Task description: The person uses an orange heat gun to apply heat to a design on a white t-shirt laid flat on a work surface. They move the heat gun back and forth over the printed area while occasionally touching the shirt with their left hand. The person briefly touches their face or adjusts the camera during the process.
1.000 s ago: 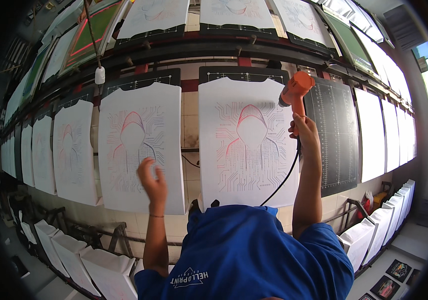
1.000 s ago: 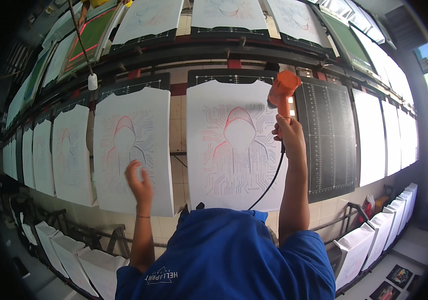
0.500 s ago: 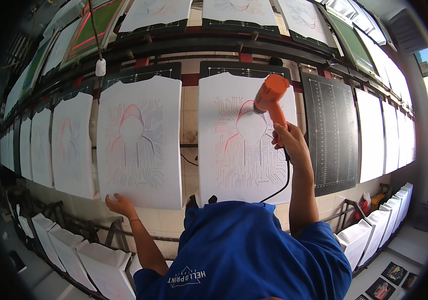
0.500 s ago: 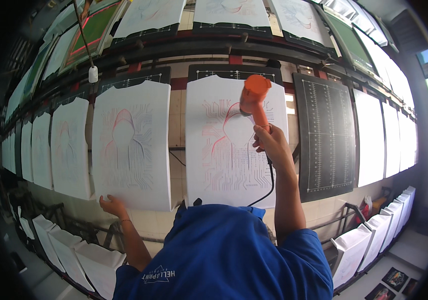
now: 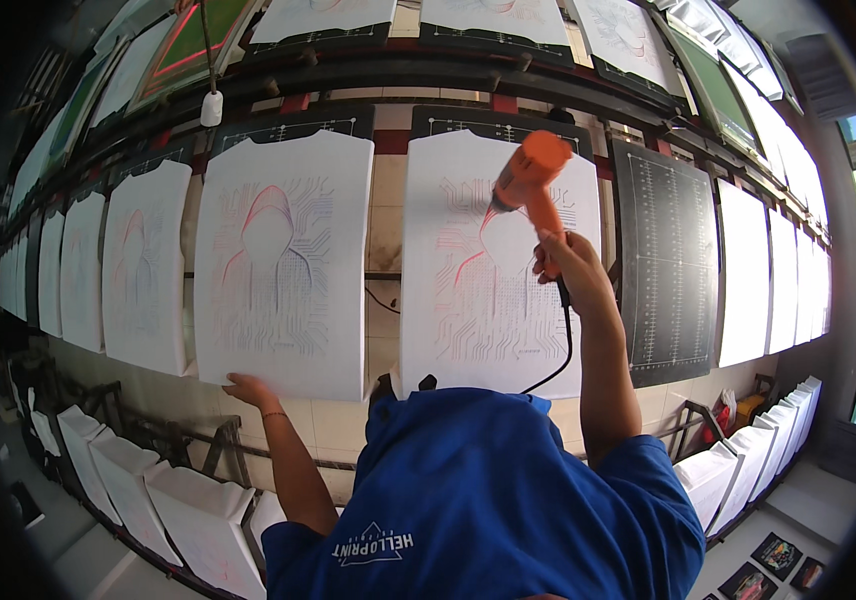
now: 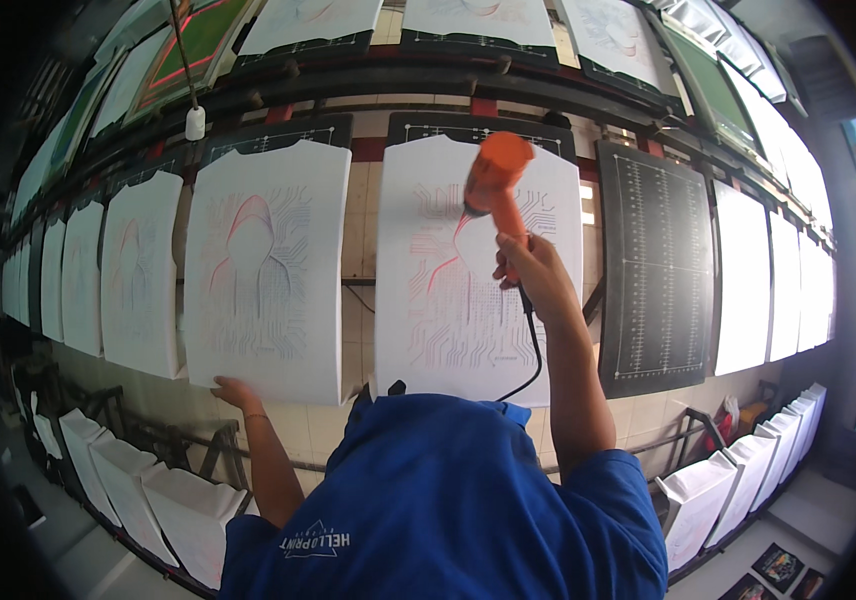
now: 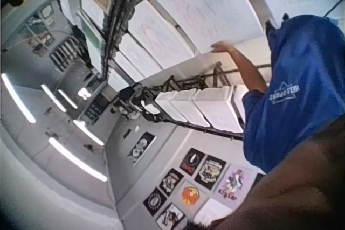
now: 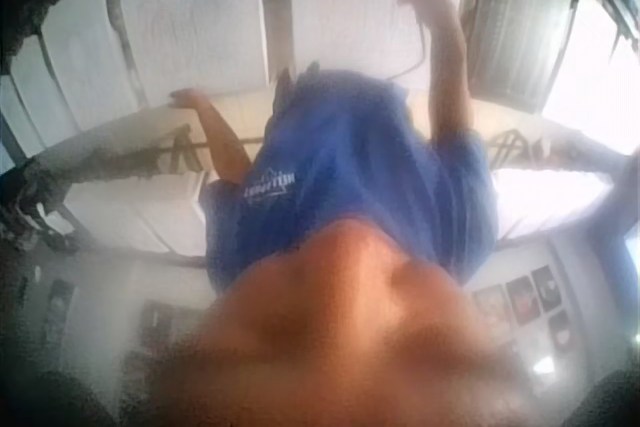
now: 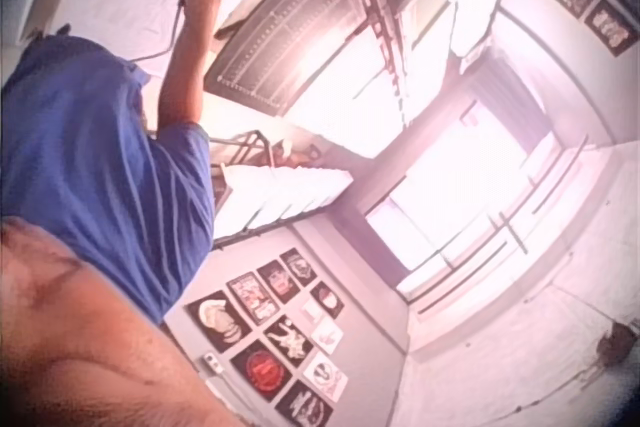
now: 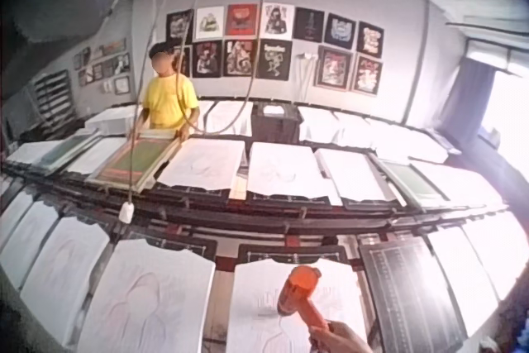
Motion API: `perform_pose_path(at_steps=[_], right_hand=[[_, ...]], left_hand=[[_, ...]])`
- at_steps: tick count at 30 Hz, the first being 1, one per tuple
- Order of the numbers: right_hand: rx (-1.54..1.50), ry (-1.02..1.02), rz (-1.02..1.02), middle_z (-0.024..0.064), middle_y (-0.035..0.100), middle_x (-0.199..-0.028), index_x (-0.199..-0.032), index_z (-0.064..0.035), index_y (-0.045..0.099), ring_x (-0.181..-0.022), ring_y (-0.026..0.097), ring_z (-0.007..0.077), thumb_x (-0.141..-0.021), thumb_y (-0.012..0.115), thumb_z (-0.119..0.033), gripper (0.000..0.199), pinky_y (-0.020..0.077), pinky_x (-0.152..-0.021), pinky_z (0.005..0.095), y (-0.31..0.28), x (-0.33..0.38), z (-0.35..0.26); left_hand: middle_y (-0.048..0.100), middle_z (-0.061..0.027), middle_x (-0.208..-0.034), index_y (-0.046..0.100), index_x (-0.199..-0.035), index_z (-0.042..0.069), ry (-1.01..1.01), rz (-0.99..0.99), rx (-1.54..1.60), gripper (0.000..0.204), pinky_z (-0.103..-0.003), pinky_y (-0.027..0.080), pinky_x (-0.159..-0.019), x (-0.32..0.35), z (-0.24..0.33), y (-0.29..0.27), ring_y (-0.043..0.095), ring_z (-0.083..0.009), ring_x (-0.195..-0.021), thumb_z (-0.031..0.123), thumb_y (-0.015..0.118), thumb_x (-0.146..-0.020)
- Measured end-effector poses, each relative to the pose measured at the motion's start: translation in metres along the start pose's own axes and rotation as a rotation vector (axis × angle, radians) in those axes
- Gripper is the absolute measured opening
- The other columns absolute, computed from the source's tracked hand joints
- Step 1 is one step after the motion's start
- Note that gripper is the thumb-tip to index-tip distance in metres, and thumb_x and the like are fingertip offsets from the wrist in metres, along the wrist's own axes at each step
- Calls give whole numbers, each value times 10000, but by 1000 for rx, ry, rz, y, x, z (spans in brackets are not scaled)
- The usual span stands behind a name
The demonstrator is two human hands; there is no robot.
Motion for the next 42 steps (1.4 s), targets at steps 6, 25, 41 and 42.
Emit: perform_pose_path(at_steps=[6, 25, 41, 42], right_hand=[[46, 171, -172, 47, 584, -759, -907, 3, 570, -661, 612, 128, -943, 610, -302, 310, 495, -582, 267, 17, 45, 15], [65, 125, -75, 42, 588, -799, -1035, 28, 565, -632, 599, 109, -951, 625, -331, 373, 483, -555, 251, 11, 80, 36], [89, 108, -236, 63, 599, -796, -974, 41, 591, -666, 622, 130, -949, 603, -317, 359, 496, -585, 270, 35, 84, 42], [83, 110, -208, 65, 600, -797, -977, 41, 592, -662, 622, 129, -950, 605, -312, 355, 496, -577, 266, 23, 87, 44]], left_hand=[[430, -377, -1340, 214, -1421, -152, -42, -14, -1, 625, -491, 497, -976, 15, 7, 1, 552, -456, -1172, 333, 340, -1046], [436, -386, -1307, 255, -1379, -175, -132, 2, -52, 554, -493, 517, -987, 41, 7, 2, 536, -485, -1179, 281, 261, -1066], [503, -380, -1209, 325, -1276, -148, -120, -16, -237, 494, -494, 572, -911, 91, 26, -2, 592, -488, -1084, 286, 223, -1064], [510, -381, -1201, 327, -1269, -145, -125, -20, -252, 492, -495, 575, -906, 92, 25, 0, 597, -489, -1076, 289, 221, -1064]])
Point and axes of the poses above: each hand's wrist, its own x-axis away from the middle knuckle, its own y-axis out of the palm, z = x × y, the point moved 7 cm from there along -x, towards the middle knuckle
